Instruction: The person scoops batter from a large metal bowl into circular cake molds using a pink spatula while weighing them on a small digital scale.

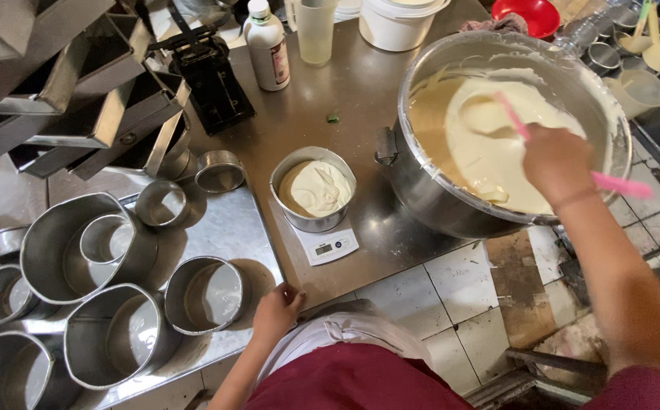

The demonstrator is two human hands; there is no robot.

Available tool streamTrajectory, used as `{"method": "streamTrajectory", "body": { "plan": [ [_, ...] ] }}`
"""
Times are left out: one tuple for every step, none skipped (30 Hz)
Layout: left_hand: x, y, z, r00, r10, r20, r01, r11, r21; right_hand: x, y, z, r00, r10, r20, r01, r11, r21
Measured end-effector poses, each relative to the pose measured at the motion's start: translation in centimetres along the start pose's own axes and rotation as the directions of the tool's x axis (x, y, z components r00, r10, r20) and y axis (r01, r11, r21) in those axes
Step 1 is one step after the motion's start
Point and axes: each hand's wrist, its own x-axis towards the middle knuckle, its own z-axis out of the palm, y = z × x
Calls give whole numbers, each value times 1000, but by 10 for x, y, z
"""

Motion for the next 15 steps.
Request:
{"method": "streamTrajectory", "body": {
  "plan": [
    [-6,0,-4,1000,8,3,-8,1000,5,4,-10,-2,1000,10,1,-10,1000,3],
    [-12,0,-8,999,-32,6,32,999,-8,8,-20,-5,990,-38,134,36,999,20],
    [-16,1,-13,998,-68,9,69,997,-22,13,-30,-9,962,-86,261,77,996,45],
    [-18,1,-18,998,-57,11,57,998,-16,10,-35,-15,963,-75,259,65,997,48],
    [-23,1,-20,997,-77,18,77,997,-19,8,-40,-20,930,-158,333,135,987,91],
    [-27,0,-23,995,-97,24,97,995,-21,5,-45,-25,885,-241,398,201,970,140],
    [-26,-8,-17,995,-96,31,96,995,-18,9,-42,-26,884,-236,403,196,971,139],
    [-24,-16,-11,998,-68,15,68,997,-27,13,-39,-28,831,-307,463,209,945,251],
    [-22,-26,-7,999,-45,-7,45,998,-36,17,-40,-29,771,-388,505,218,905,364],
    [-25,-27,-8,999,-48,-6,48,998,-35,17,-30,-31,768,-390,507,218,905,365],
    [-27,-27,-9,998,-65,-11,65,997,-48,19,-22,-35,736,-431,522,138,850,508],
    [-29,-27,-11,996,-83,-16,81,995,-60,20,-14,-39,703,-476,528,47,772,634],
    [-29,-27,-11,996,-85,-19,83,995,-62,19,-4,-44,703,-479,526,51,771,634],
    [-30,-28,-12,997,-76,-34,73,994,-86,17,7,-48,693,-462,554,-64,725,686],
    [-30,-28,-12,997,-66,-47,61,992,-107,14,18,-51,678,-447,583,-183,666,724]
  ]
}}
